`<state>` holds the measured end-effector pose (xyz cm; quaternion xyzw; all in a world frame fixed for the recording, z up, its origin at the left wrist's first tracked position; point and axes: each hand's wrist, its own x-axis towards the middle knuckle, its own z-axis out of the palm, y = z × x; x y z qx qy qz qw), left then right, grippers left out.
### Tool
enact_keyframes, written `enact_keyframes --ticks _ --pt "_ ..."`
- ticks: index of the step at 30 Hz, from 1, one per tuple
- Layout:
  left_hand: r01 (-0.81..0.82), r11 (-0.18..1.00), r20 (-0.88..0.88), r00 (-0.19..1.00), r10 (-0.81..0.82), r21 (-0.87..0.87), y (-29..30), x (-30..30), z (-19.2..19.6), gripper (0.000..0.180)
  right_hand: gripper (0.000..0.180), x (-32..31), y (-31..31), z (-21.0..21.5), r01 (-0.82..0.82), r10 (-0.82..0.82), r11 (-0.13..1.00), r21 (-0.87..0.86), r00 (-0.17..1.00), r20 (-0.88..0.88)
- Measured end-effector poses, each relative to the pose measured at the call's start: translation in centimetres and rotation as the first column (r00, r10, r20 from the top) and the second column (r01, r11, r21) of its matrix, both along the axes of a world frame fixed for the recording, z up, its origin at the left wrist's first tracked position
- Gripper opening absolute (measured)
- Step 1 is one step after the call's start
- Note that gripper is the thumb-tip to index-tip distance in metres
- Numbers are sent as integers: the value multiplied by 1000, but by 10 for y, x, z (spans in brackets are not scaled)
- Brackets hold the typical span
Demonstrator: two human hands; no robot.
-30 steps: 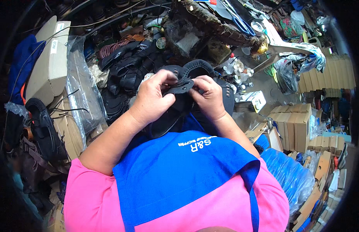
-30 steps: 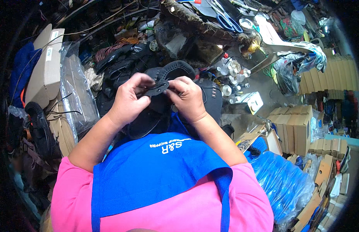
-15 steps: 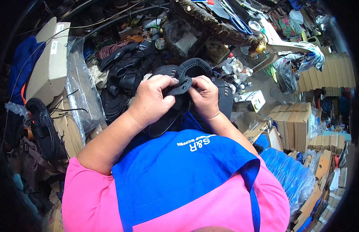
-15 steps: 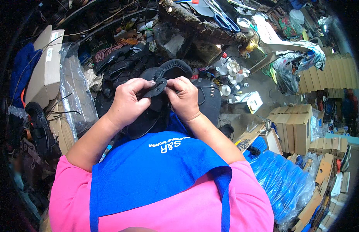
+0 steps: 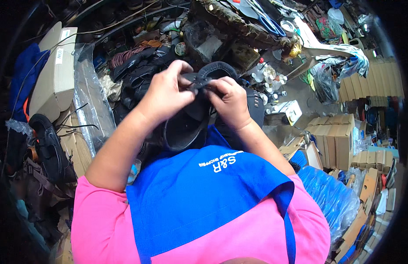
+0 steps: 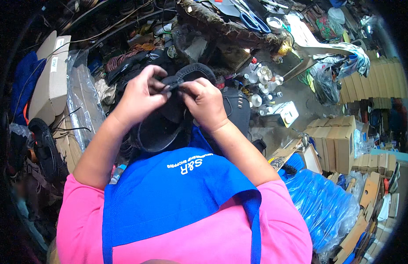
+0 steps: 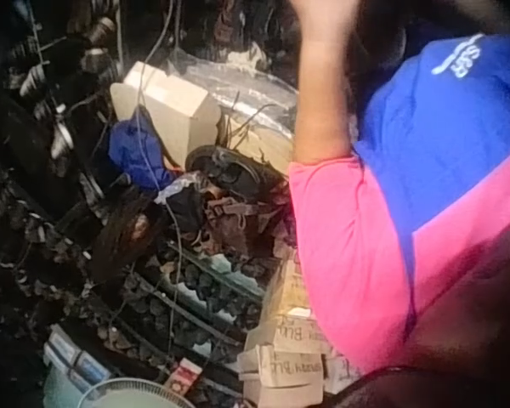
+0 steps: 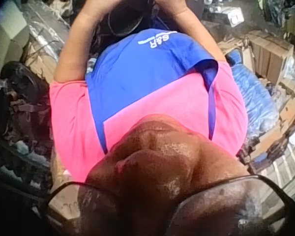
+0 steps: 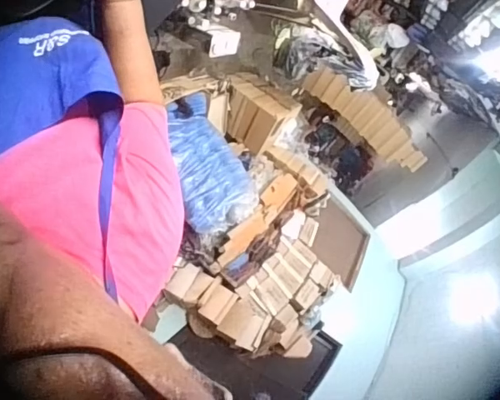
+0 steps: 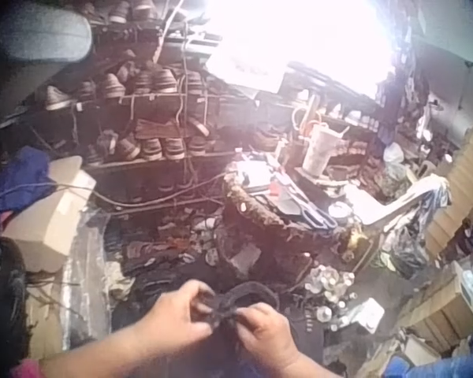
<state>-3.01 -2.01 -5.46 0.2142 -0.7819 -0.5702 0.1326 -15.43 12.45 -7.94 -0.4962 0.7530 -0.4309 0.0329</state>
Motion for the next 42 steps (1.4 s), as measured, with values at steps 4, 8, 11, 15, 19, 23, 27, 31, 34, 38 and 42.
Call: enact_keyframes --ticks 4,8,11,15,19,23,27,31,34,38,42 --pt "126 991 137 983 -120 -37 -25 -17 -7 22 14 -7 -11 -2 -4 4 1000 16 1000 1" --pt "154 963 127 975 -185 220 -44 -23 -34 20 13 -11 -17 -12 -7 5 995 96 1000 21" --pt "138 915 68 982 -176 380 -42 -26 -39 21 13 -14 -17 -15 -5 0 989 149 999 32" --pt "108 890 85 983 -162 443 -42 -26 -44 22 13 -16 -17 -19 -10 10 987 159 1000 2" --pt "155 916 91 975 -202 370 -43 -29 -39 21 15 -15 -18 -23 -15 23 990 138 998 -54" --pt "278 930 125 941 -314 240 -51 -38 -38 24 24 -17 -19 -19 -79 87 996 52 978 -190" --pt "302 856 87 925 -369 421 -63 -41 -47 24 22 -29 -21 -23 -118 130 992 54 906 -403" --pt "283 757 52 921 -385 589 -70 -45 -57 25 16 -39 -23 -29 -131 140 990 52 907 -397" --pt "276 735 61 917 -395 619 -73 -48 -59 27 15 -46 -23 -32 -143 163 986 84 933 -322" --pt "288 762 93 906 -412 580 -78 -52 -64 29 19 -55 -25 -32 -188 208 973 133 966 -153" --pt "298 733 71 902 -426 612 -80 -54 -72 31 25 -58 -26 -35 -264 268 961 86 963 -37"
